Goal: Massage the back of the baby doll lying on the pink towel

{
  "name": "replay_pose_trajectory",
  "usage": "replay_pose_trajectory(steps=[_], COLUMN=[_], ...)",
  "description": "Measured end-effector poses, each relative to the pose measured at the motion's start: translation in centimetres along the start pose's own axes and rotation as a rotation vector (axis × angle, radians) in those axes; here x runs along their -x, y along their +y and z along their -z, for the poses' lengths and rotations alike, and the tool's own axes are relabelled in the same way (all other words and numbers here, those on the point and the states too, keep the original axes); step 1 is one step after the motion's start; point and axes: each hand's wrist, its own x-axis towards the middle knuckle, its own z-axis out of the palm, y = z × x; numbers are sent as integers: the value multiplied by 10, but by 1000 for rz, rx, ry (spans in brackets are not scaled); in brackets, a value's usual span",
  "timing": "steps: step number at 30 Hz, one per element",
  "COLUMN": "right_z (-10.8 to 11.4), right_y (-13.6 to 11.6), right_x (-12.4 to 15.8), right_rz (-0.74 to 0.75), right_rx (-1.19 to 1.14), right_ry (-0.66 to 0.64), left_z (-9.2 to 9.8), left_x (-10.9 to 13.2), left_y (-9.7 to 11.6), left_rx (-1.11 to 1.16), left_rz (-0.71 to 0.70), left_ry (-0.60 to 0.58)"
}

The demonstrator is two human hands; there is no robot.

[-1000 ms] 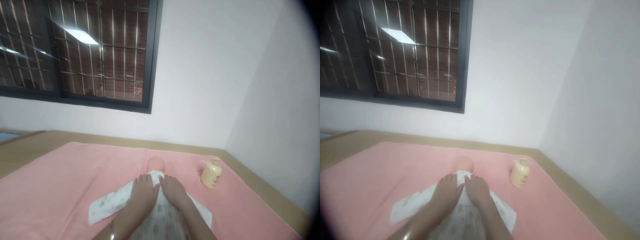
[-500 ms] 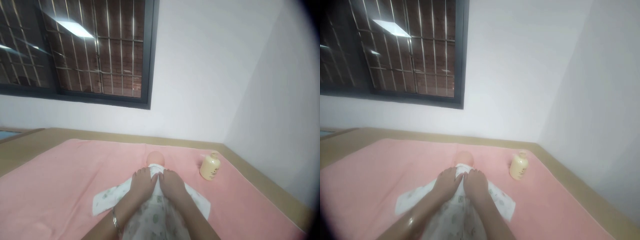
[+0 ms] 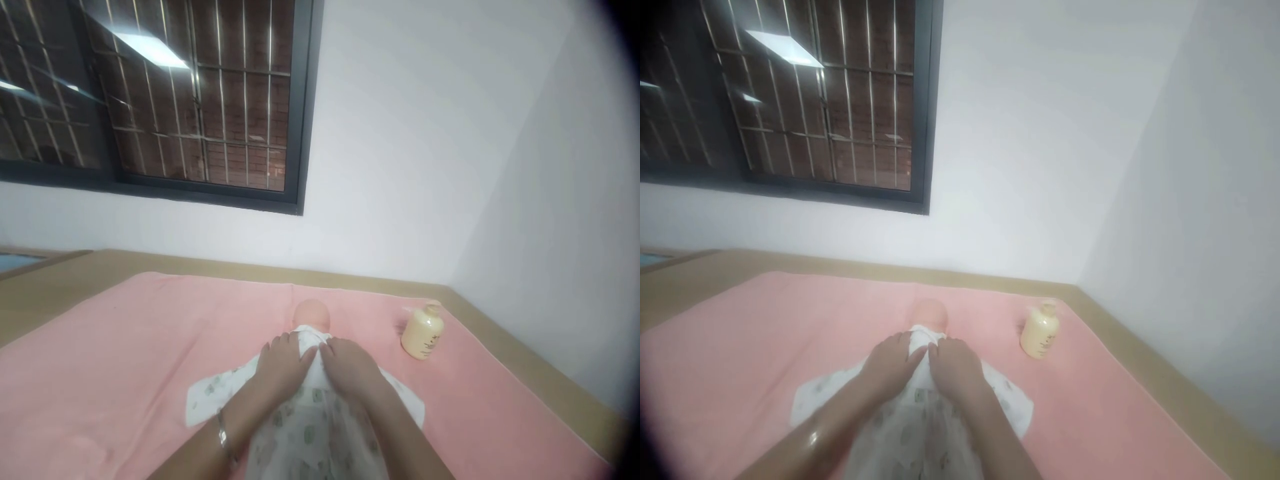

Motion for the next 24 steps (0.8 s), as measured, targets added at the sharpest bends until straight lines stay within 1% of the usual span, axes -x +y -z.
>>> replay_pose_trajectory(steps=[4, 7, 9, 11, 14, 17, 19, 21, 24], right_z=[-5, -13, -14, -12, -4, -2, -4, -8, -14], right_y=[4, 10, 12, 11, 2, -8, -10, -7, 6], right_x=[-5, -16, -19, -17, -6, 4, 4, -1, -16], right_rz=[-24, -63, -79, -86, -60, -31, -30, -47, -70], right_rx=[10, -16, -34, -37, 22, 114, 157, 145, 14], right_ry=[6, 9, -18, -35, 8, 36, 42, 56, 28], left_z=[-8, -8, -4, 0, 3, -1, -4, -8, -11], left_x=[13, 19, 16, 9, -4, -11, -9, -4, 6], left_y=[14, 19, 15, 7, -7, -12, -8, -1, 9], left_rx=[-156, -195, -138, -22, 164, 215, 171, 79, -74], left_rz=[-64, -101, -96, -68, -27, -25, -32, -47, -68], left_ry=[96, 117, 86, 18, -64, -30, 17, 49, 92])
